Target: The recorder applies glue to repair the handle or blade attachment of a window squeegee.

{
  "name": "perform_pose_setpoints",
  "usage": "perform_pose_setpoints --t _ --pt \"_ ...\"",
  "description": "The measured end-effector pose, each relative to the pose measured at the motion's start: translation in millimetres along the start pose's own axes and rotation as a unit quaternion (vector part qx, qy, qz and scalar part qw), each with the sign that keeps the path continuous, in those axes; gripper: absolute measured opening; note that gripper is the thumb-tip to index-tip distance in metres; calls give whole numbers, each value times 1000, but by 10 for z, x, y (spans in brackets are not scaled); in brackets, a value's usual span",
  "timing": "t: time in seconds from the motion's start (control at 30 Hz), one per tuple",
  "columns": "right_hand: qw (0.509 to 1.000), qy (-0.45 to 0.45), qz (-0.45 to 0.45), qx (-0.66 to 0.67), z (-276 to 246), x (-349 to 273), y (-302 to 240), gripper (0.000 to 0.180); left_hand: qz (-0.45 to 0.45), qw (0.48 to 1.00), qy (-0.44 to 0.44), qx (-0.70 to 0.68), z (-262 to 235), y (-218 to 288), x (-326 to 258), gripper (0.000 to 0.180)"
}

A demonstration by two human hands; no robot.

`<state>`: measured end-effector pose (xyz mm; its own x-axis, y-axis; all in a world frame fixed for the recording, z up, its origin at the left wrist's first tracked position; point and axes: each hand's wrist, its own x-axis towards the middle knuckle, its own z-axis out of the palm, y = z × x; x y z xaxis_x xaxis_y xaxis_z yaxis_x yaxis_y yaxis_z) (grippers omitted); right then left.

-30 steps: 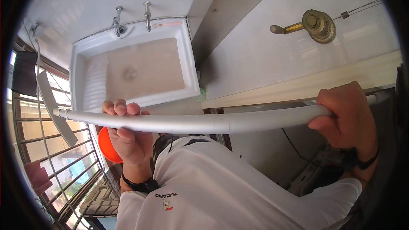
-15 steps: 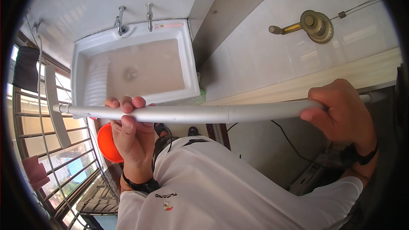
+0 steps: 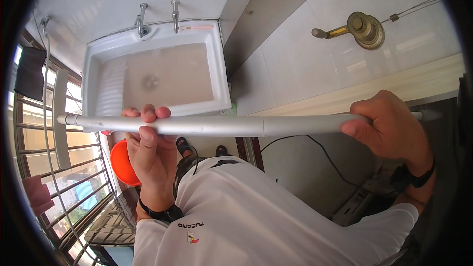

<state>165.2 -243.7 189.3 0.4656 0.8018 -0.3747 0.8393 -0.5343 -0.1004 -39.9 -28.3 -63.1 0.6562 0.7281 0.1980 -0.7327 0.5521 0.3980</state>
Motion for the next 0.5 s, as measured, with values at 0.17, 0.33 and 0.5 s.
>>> perform_pose_setpoints --t 0.17,0.33,0.5 --pt "1000 -15 -1 15 8 7 -63 67 3 1000 2 8 -11 49 -62 34" --pt "998 -41 8 37 30 21 -94 67 0 1000 8 22 -32 55 -57 32" --pt "998 -51 17 39 42 16 -122 65 -5 1000 -1 18 -75 76 -63 29"
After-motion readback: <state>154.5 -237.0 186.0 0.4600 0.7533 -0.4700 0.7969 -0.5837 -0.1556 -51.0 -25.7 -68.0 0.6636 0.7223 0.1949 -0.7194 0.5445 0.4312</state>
